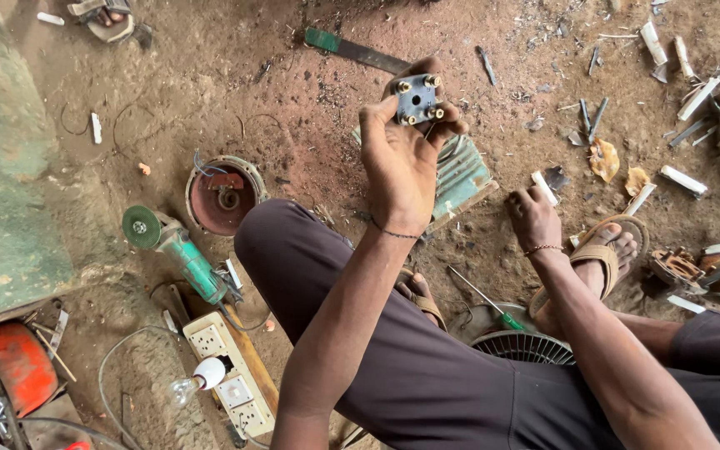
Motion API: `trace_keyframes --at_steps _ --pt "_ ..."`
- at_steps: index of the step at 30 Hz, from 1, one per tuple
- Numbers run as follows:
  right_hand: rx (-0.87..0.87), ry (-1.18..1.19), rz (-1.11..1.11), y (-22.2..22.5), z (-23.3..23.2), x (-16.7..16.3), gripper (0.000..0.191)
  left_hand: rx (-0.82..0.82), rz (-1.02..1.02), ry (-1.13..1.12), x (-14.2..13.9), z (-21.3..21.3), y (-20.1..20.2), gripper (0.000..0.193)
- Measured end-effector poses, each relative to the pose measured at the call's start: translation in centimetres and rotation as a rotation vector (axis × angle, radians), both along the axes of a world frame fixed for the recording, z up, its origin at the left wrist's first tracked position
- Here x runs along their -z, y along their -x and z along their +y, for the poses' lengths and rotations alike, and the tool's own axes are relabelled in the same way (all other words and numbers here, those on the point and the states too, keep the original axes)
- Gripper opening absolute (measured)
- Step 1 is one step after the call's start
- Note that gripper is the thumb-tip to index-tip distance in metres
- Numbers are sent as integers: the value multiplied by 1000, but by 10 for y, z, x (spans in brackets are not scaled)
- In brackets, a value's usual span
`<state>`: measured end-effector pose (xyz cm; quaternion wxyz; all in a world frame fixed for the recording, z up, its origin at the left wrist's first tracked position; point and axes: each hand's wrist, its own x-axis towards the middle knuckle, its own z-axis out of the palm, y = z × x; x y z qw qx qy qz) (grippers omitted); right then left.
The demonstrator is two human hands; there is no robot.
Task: The person sits on the ground and repairs a small electric motor, using a screwdriver to work on its housing and removing and handling small components such as the brush holder and terminal parts by hand. They turn parts over and fit pieces back onto the motor body.
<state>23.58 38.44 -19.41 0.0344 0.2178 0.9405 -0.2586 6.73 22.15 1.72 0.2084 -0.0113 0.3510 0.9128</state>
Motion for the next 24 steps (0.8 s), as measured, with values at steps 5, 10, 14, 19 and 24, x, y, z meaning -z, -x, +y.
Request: trace_keyframes --at_steps 5,10,14,19,24 --pt "-72 -52 25 8 -3 -15 9 -10 7 23 -4 0 -2 54" --pt "-103 -48 13 7 1 -15 14 33 -31 -29 -9 1 -5 55" --pt "-4 183 57 0 14 -6 17 23 -64 28 -9 5 -6 54" --pt "163 -53 338 -6 41 -2 30 6 -20 43 -7 8 -2 55" --pt "219 53 218 0 41 -3 28 -28 -77 97 -6 12 6 53"
